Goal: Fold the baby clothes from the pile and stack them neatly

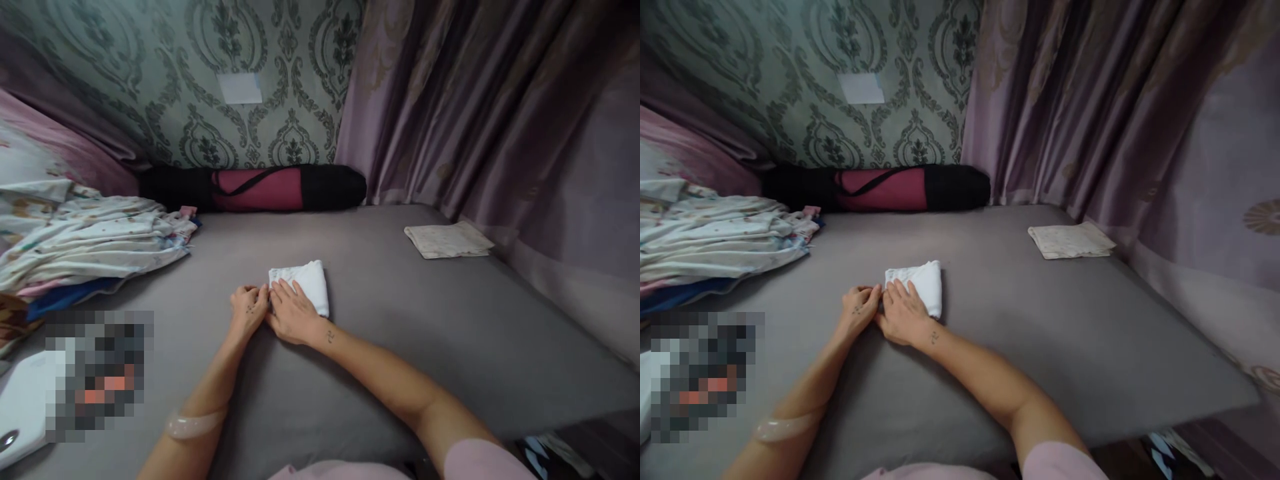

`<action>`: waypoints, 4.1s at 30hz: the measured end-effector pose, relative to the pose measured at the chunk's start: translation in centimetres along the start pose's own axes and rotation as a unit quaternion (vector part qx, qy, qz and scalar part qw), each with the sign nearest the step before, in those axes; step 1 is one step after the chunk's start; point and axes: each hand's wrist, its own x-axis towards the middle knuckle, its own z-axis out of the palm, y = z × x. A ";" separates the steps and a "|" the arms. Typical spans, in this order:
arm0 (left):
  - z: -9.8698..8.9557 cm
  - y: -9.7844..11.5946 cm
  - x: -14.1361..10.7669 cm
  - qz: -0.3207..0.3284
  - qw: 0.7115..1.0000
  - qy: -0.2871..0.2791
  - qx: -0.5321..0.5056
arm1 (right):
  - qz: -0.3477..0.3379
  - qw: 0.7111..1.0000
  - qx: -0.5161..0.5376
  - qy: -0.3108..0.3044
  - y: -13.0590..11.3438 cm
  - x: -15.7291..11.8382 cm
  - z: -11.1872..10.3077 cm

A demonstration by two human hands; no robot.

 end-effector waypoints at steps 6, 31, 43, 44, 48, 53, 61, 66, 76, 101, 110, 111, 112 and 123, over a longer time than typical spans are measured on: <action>-0.2 0.4 -0.3 0.003 1.000 -0.021 0.006 | 0.057 0.998 0.021 0.004 -1.1 -2.0 -0.9; -3.8 5.8 -2.4 -0.056 0.822 -0.111 -0.556 | 0.205 0.975 0.059 0.065 1.3 -0.4 -4.6; -2.4 5.3 -2.5 0.026 0.896 -0.113 -0.428 | 0.427 0.537 0.643 0.341 7.6 0.0 -1.8; -2.0 5.3 -2.6 0.040 0.894 -0.135 -0.426 | 0.449 0.527 0.641 0.332 7.9 -0.5 -1.5; -0.2 5.2 -3.0 0.098 0.918 -0.137 -0.359 | 0.489 0.542 0.635 0.255 8.9 -2.2 -1.7; 0.8 6.5 -2.0 0.087 0.947 -0.100 -0.294 | 0.493 0.567 0.644 0.142 9.3 -3.8 -3.5; 0.1 8.7 2.0 0.140 0.974 -0.100 -0.148 | 0.494 0.519 0.697 -0.017 7.2 -5.3 -4.9; -0.6 7.6 2.6 0.230 0.966 -0.108 -0.040 | 0.479 0.567 0.661 -0.111 8.7 -7.5 -5.6; 0.3 13.8 1.4 0.407 0.893 -0.056 0.183 | 0.451 0.568 0.680 0.110 12.0 -9.1 -5.9; 0.2 13.9 1.2 0.326 0.929 -0.158 0.077 | 0.445 0.527 0.711 0.135 12.9 -9.5 -4.8; 0.5 8.9 2.8 0.281 0.944 -0.134 0.106 | 0.443 0.529 0.712 0.126 12.9 -9.4 -4.8; 1.4 8.7 2.5 0.278 0.943 -0.142 0.110 | 0.444 0.529 0.712 0.126 12.9 -9.4 -4.8; 2.3 8.5 2.2 0.276 0.943 -0.148 0.114 | 0.444 0.530 0.712 0.124 12.9 -9.4 -4.8; 0.8 10.5 2.2 0.305 0.911 -0.159 0.227 | 0.441 0.532 0.714 0.113 12.7 -9.2 -5.2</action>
